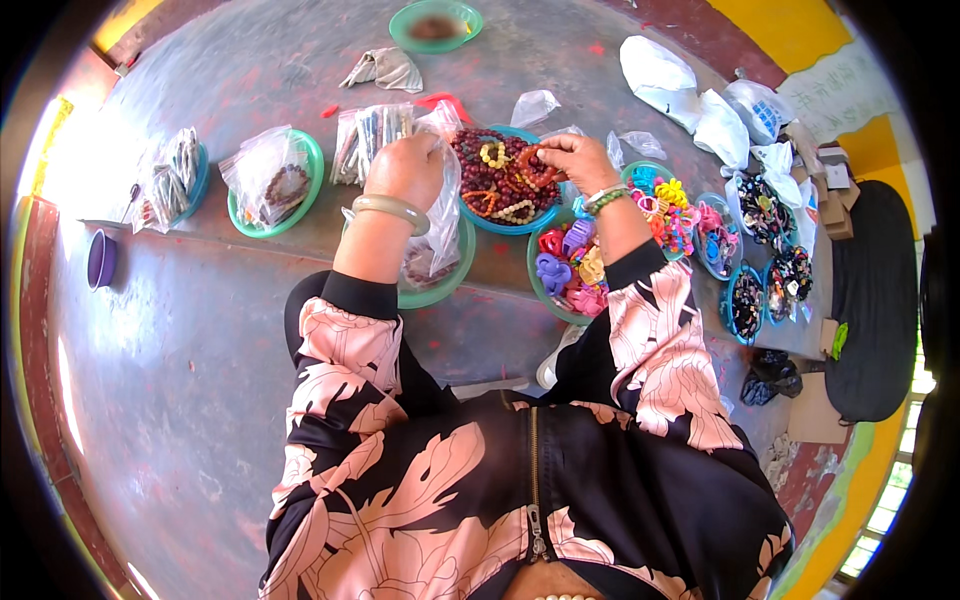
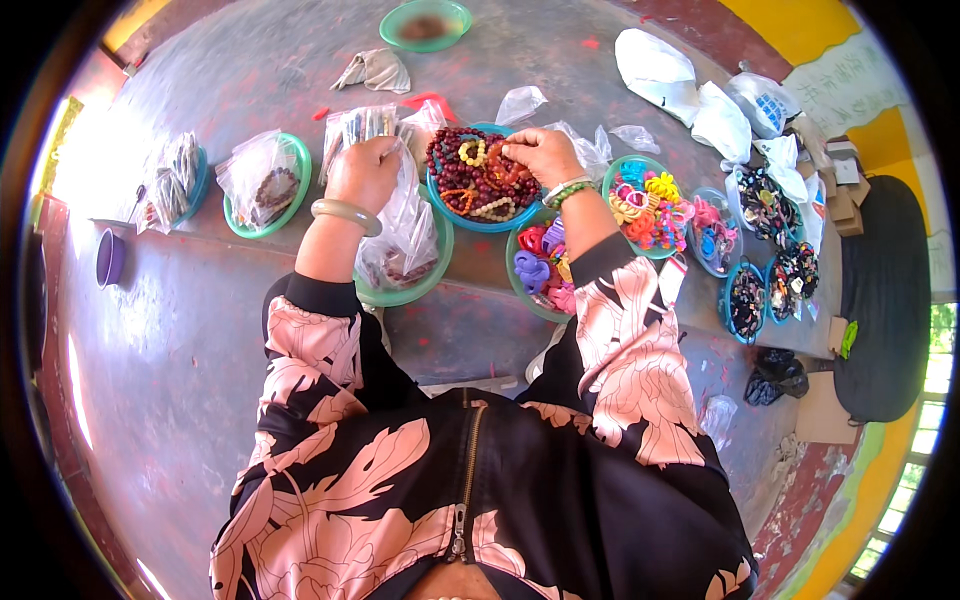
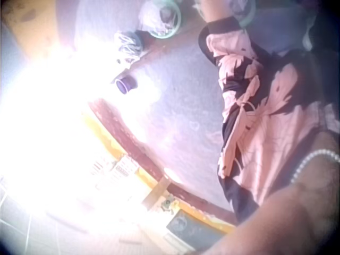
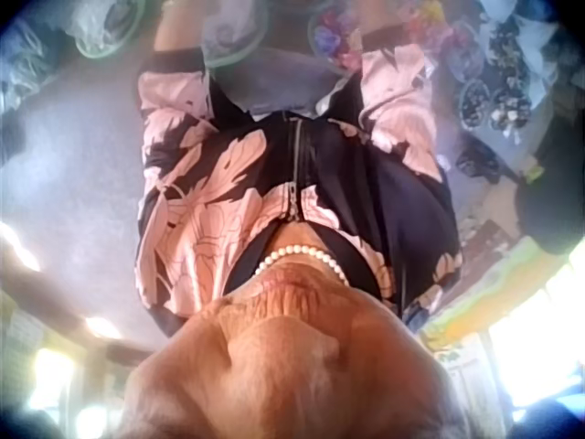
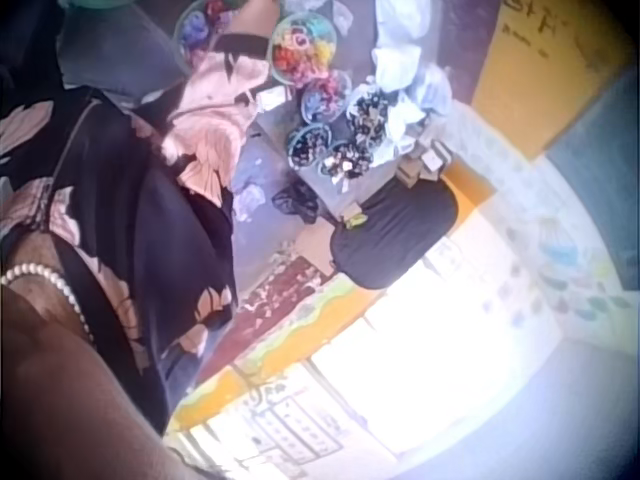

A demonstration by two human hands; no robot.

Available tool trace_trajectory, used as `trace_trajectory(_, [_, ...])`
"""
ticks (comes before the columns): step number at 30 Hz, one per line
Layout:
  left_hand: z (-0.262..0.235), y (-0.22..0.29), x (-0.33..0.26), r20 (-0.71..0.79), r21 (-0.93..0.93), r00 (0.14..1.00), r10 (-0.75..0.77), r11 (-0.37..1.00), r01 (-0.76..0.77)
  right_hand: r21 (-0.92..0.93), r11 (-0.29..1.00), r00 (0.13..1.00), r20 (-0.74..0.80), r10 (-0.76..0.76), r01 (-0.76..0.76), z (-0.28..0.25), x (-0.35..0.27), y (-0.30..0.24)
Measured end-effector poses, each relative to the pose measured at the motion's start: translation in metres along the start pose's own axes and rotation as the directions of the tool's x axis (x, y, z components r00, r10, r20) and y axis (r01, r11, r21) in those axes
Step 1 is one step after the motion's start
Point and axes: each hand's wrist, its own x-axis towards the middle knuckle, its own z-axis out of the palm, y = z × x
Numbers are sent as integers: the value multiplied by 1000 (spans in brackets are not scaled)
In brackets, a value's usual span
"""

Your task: The person sits on the floor and repeatedly picks up beaded bracelets from a bowl, places them into small clear plastic bags, and sets the filled bags aside. They handle multiple bracelets one at a time, opening and closing the bags by hand.

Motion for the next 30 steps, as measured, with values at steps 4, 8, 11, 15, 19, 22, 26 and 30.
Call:
trace_trajectory(4, [16, 0, -1, 153, -105, 978, -141, 982, 158, 181, 983, 998, 60, -29, 17, -4, -27, -53])
trace_trajectory(8, [23, 19, -4, 309, -259, 927, -214, 918, 299, 368, 929, 990, 141, -22, -32, 2, -49, -84])
trace_trajectory(11, [33, 22, -4, 347, -293, 904, -249, 887, 357, 421, 904, 986, 165, 5, -75, 15, -62, -95])
trace_trajectory(15, [39, 20, -1, 337, -285, 916, -217, 904, 319, 300, 950, 990, 134, 52, -90, 24, -58, -80])
trace_trajectory(19, [30, 29, -2, 415, -429, 876, -244, 797, 425, 252, 961, 990, 112, 88, -114, 26, -52, -65])
trace_trajectory(22, [30, 31, -2, 432, -453, 870, -237, 777, 436, 213, 972, 991, 110, 81, -103, 28, -52, -65])
trace_trajectory(26, [37, 26, -2, 433, -444, 881, -189, 806, 391, 159, 985, 991, 129, 45, -65, 38, -55, -66])
trace_trajectory(30, [38, 27, -4, 397, -488, 900, -181, 789, 374, -62, 993, 987, 138, -87, 96, 43, -51, -54])
